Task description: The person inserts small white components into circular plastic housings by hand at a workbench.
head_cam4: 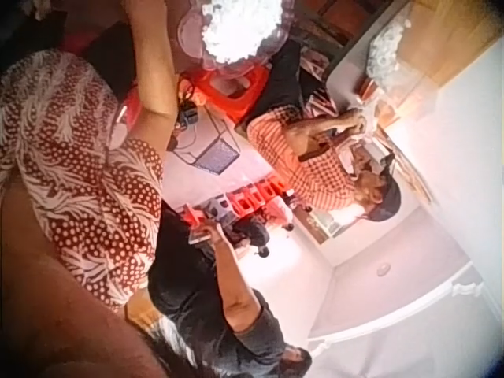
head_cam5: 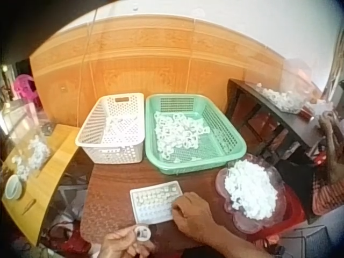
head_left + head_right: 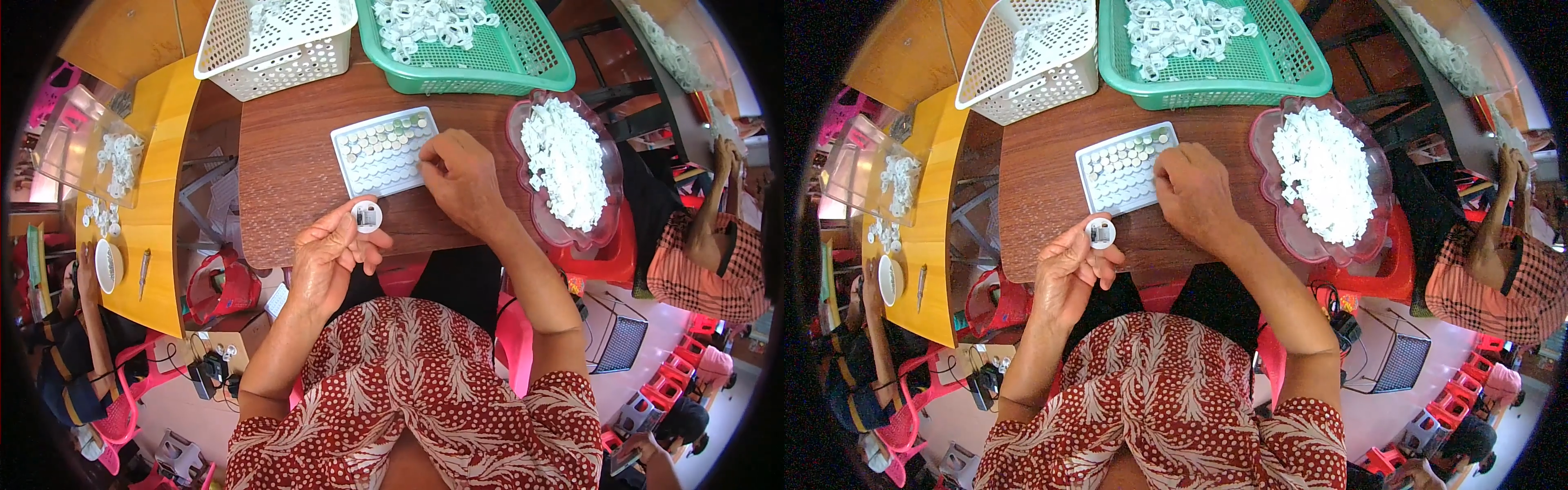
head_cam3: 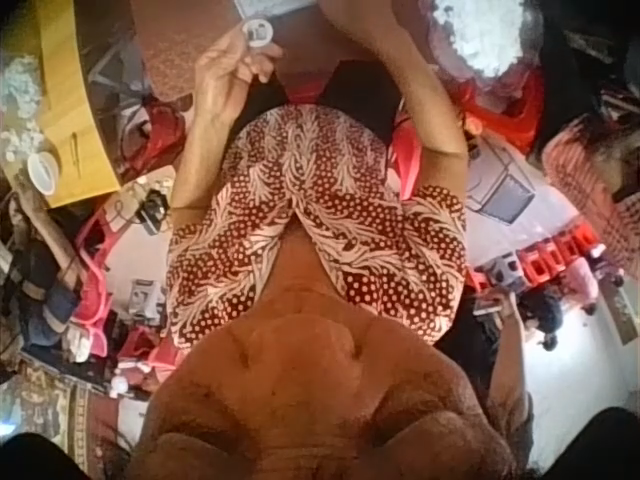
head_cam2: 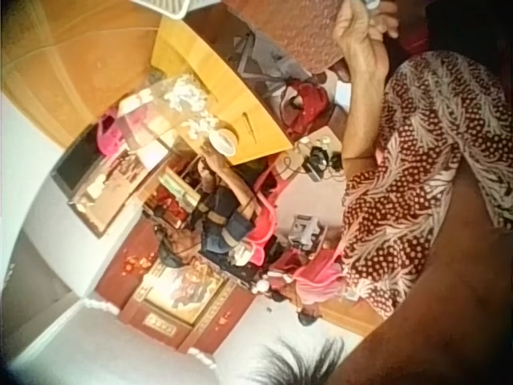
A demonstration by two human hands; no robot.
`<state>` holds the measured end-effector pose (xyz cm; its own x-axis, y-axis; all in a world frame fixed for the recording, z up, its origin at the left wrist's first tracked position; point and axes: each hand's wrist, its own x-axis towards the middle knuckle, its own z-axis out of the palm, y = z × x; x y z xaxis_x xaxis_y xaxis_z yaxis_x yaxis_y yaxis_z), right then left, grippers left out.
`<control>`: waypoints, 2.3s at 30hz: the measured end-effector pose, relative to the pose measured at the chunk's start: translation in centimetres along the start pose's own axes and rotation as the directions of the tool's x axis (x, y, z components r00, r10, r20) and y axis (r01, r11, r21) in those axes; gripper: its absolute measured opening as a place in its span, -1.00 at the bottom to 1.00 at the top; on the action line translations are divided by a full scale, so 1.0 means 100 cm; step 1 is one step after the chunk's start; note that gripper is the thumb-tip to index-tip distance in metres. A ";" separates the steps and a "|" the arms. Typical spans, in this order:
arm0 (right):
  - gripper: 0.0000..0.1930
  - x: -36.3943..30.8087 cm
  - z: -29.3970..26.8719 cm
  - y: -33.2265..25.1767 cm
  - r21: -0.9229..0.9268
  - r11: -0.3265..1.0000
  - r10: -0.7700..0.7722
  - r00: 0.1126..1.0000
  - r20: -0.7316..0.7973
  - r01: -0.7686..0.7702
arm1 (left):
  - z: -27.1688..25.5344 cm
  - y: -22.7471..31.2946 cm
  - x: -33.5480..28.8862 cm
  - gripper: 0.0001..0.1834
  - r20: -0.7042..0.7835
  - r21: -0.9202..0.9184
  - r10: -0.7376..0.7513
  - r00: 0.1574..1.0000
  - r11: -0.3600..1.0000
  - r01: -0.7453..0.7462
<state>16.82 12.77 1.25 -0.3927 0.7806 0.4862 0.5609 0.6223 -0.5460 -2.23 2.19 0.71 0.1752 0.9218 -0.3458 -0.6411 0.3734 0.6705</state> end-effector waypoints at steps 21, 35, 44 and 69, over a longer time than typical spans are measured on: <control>-0.84 -0.031 0.004 -0.061 0.217 0.974 -0.073 0.997 0.019 0.067 | 0.024 -0.006 -0.014 -0.61 -0.071 0.079 0.074 0.995 0.994 -0.069; -0.78 -0.046 0.011 -0.068 0.089 0.984 -0.143 0.985 -0.100 0.152 | 0.025 -0.016 -0.020 -0.64 -0.101 0.078 0.101 0.990 0.993 -0.093; -0.74 -0.049 0.015 -0.070 0.059 0.973 -0.213 0.968 -0.136 0.222 | 0.024 -0.028 -0.025 -0.65 -0.114 0.172 0.284 0.952 0.949 -0.262; -0.91 -0.029 0.000 -0.056 0.565 0.611 0.444 0.831 0.335 -0.554 | 0.017 -0.009 -0.018 -0.62 -0.075 0.203 0.165 0.983 0.968 -0.147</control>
<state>14.80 6.98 2.89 -0.3209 0.9447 -0.0669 0.1492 -0.0193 -0.9886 -0.71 0.42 1.85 0.0107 0.9603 -0.2789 -0.4946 0.2475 0.8332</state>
